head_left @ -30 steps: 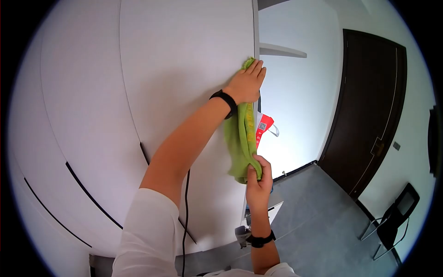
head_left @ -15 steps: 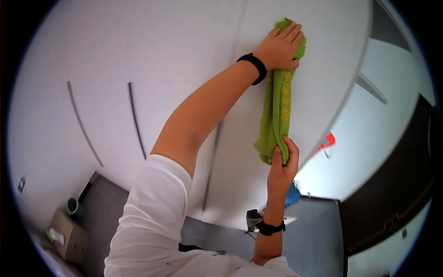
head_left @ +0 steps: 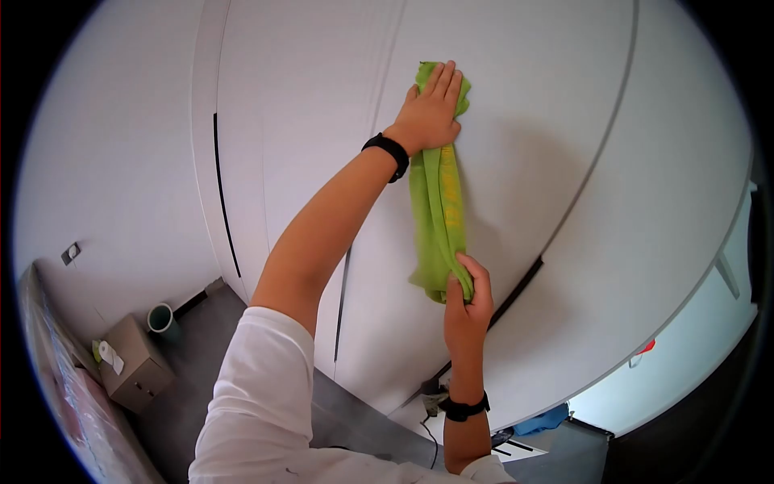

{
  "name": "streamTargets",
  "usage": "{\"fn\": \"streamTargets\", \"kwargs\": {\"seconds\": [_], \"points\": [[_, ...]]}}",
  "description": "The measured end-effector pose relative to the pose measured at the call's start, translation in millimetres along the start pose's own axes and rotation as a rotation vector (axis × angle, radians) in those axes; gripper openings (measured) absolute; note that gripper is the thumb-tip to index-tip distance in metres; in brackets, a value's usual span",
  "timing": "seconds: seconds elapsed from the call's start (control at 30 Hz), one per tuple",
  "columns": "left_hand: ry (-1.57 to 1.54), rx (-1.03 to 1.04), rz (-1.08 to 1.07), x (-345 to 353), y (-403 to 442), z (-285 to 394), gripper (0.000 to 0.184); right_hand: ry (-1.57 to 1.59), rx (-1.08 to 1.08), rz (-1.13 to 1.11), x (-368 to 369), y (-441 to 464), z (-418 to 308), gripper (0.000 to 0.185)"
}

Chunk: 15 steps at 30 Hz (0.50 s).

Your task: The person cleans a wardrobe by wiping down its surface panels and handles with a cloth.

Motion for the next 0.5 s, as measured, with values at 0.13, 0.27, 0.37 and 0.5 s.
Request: {"fn": "streamTargets", "kwargs": {"seconds": [0.13, 0.27, 0.37, 0.5], "points": [[-0.024, -0.042, 0.050, 15.1, -12.1, -68.3, 0.080, 0.013, 0.034, -0.015, 65.0, 14.4, 19.6, 0.030], [-0.001, 0.089, 0.087, 10.8, -23.1, -105.2, 0.079, -0.003, 0.047, 0.020, 134.8, 11.0, 23.0, 0.027], [-0.070, 0.161, 0.175, 13.0, -21.0, -114.3, 0.080, 0.085, 0.067, 0.075, 186.8, 10.4, 33.3, 0.026], [-0.130, 0.283, 0.183, 3.6, -23.8, -126.1, 0.077, 0.120, 0.017, 0.069, 253.1, 2.9, 54.3, 0.024]]}}
Point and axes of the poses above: each hand's wrist, its own y-axis towards the middle knuckle, its own x-axis out of the palm, z = x × y, the point moved 6 cm from there along y, towards the middle knuckle, and after that the axes turned 7 degrees about z, right-handed, at the moved point
